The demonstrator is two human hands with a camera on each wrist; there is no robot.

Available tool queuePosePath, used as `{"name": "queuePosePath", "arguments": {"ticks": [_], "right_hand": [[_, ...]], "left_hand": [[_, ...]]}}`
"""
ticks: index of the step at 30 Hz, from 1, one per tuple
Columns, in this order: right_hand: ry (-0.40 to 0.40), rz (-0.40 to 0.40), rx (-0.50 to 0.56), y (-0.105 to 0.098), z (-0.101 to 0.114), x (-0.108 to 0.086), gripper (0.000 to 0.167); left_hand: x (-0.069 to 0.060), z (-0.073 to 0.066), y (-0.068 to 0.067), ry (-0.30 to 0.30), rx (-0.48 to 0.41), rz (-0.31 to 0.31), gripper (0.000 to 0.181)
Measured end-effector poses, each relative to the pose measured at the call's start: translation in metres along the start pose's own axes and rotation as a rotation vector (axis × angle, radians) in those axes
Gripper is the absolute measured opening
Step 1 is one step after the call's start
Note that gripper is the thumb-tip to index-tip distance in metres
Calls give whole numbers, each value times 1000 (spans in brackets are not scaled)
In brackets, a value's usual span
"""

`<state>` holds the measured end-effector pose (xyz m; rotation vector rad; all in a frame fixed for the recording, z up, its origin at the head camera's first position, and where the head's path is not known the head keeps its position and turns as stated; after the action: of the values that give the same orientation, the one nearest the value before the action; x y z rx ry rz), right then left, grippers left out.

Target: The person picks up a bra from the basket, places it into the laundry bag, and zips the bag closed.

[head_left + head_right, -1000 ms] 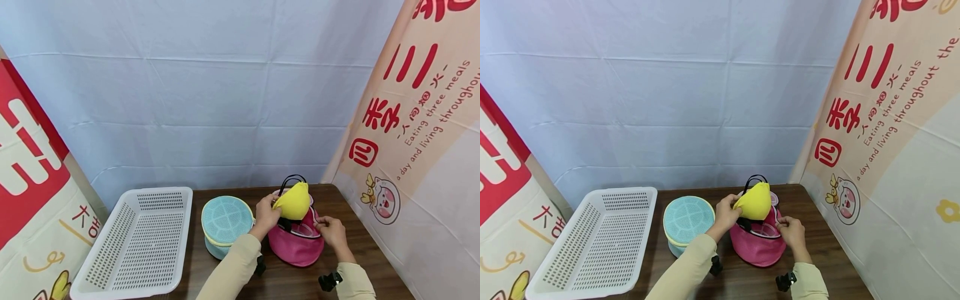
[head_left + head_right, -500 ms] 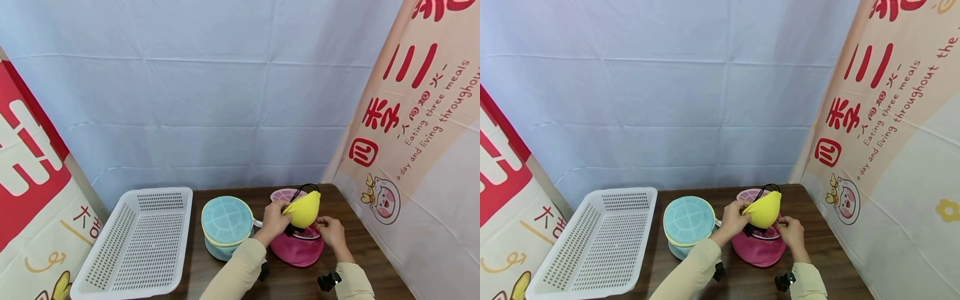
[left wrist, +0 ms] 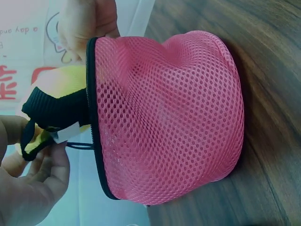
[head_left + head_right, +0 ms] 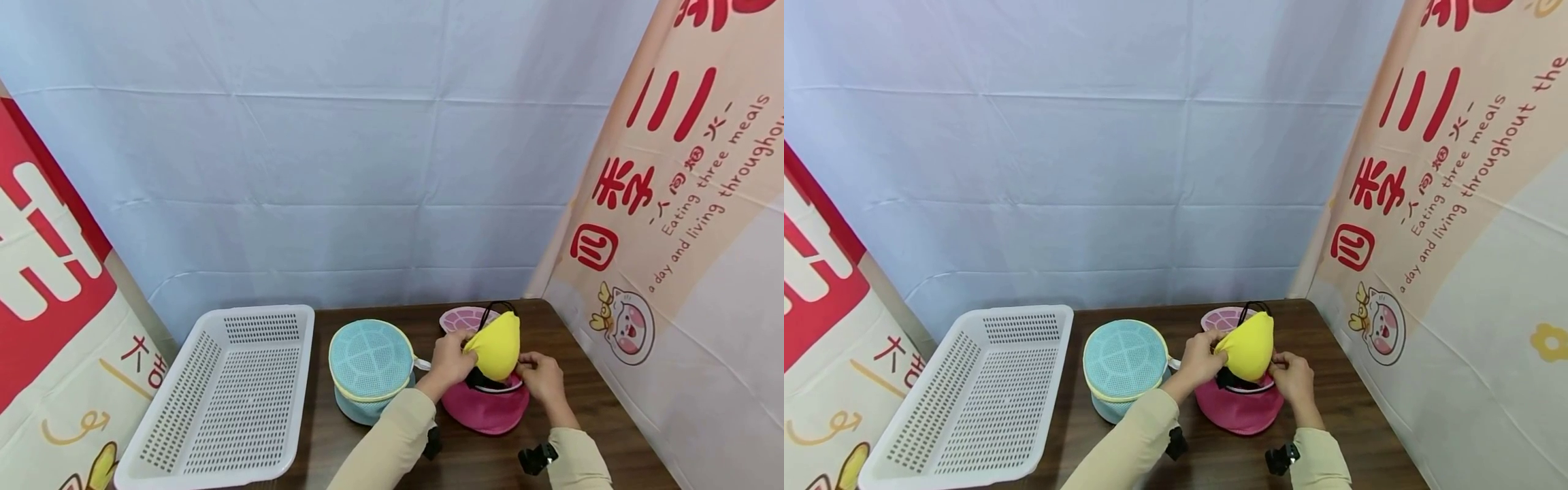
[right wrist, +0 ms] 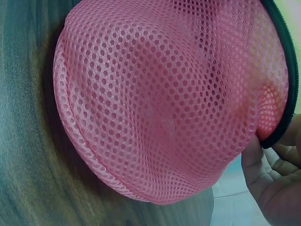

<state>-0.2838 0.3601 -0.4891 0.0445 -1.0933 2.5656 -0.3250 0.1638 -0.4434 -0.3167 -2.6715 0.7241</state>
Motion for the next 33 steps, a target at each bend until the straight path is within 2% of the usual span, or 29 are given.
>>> {"name": "queuePosePath", "arguments": {"ticks": [4, 9, 16, 26, 30, 33], "right_hand": [[-3, -17, 0, -1, 1, 0, 22], [-9, -43, 7, -2, 2, 1, 22], [-14, -66, 17, -4, 3, 1, 20], [-19, -83, 25, -5, 4, 0, 18], [-17, -74, 30, -5, 4, 0, 19], [-12, -70, 34, -5, 5, -1, 19]], "left_hand": [[2, 2, 3, -15, 45, 23, 34], [2, 2, 1, -7, 105, -1, 34], [-1, 2, 1, -4, 186, -5, 23], [-6, -1, 4, 94, 369, -87, 21], [-5, 0, 5, 89, 392, -85, 22], [-4, 0, 7, 88, 413, -59, 24]]}}
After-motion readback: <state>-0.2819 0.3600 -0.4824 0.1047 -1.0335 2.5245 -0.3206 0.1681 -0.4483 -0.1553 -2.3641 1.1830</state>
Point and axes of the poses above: each hand's wrist, its own x-axis towards the middle knuckle, its own y-axis out of the palm, z = x × y, the point moved 6 cm from there along x, towards the middle knuckle, and after that the axes turned 1 degree about -y, right-handed, at the moved point
